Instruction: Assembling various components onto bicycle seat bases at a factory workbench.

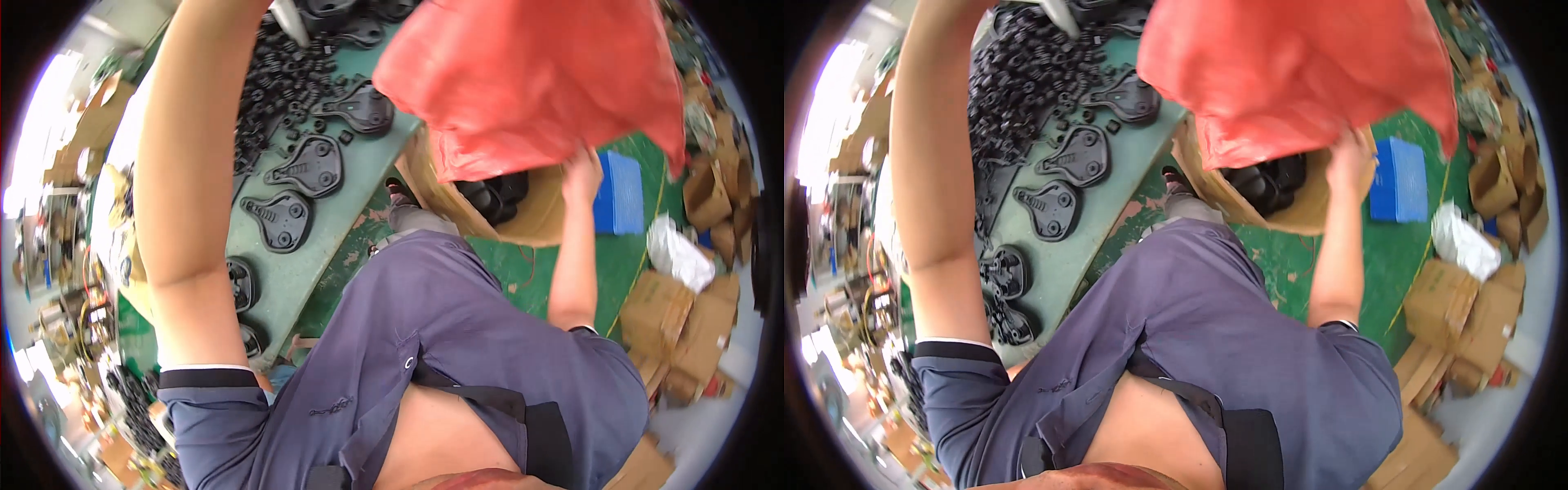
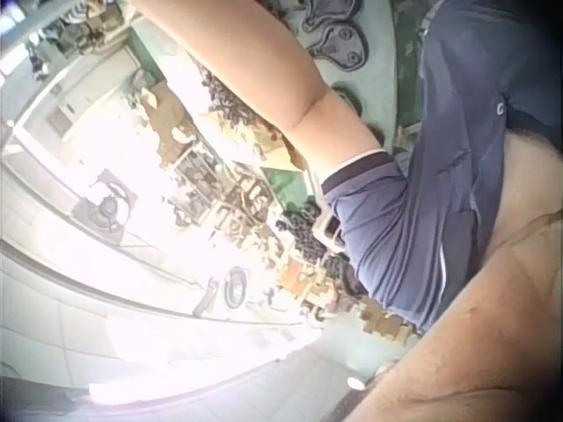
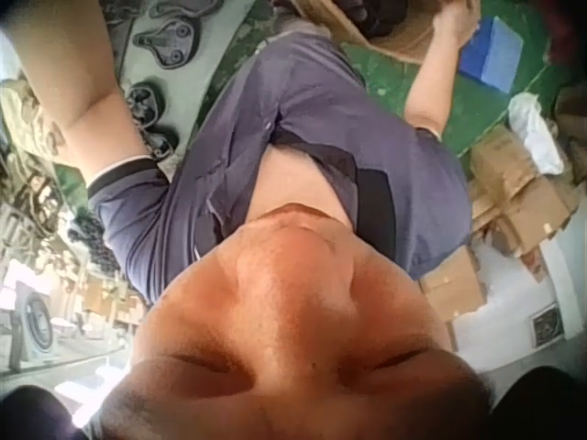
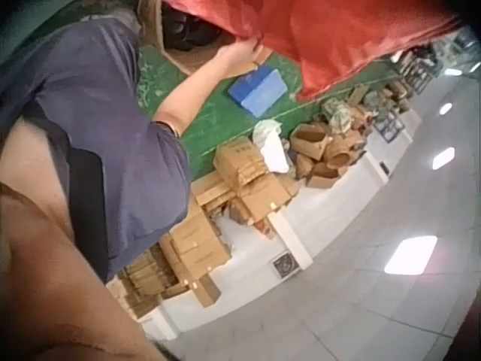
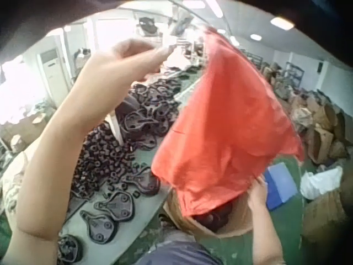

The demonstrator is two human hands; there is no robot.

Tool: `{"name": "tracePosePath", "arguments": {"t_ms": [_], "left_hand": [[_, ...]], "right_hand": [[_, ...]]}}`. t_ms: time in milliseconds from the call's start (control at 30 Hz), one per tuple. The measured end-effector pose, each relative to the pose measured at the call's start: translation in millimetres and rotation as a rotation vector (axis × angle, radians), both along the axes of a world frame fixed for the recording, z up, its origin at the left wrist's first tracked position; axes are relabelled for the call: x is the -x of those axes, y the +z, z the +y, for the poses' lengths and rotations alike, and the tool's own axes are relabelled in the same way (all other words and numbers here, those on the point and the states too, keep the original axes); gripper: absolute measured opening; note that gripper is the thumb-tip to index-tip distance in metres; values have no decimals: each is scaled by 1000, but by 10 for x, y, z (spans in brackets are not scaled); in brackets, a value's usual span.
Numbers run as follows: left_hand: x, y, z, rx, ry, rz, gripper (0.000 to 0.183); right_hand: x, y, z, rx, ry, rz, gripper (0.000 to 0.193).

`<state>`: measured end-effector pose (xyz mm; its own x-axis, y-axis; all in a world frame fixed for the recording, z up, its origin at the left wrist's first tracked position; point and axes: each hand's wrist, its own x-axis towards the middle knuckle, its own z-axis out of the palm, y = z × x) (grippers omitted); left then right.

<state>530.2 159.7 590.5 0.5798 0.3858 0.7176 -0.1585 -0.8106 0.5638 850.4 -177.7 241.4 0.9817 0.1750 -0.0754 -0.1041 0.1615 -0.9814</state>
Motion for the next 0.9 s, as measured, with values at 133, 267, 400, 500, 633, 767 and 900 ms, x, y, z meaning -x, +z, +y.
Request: {"name": "tracePosePath", "arguments": {"t_ms": [133, 267, 400, 500, 633, 767, 900], "left_hand": [[157, -1162, 459, 259, -303, 322, 33], [482, -2094, 225, 379, -209, 668, 28], [566, -2743, -180, 346, -235, 985, 36], [495, -3339, -404, 262, -335, 1089, 42], [602, -3742, -754, 247, -212, 1226, 40], [727, -3936, -1038, 350, -76, 1317, 41], [917, -4159, -1203, 504, 49, 1394, 44]], "right_hand": [[-367, -257, -2885, 175, -695, 228, 33], [-22, -102, -4649, 387, -1514, 329, 36], [356, -522, -4804, 647, -1321, 470, 36], [486, -1337, -4848, 726, -729, 758, 67], [483, -2102, -3458, 776, -125, 1043, 65], [261, -1756, -2018, 1381, 330, 817, 36], [-449, -1951, -1462, 1899, 1106, 199, 41]]}}
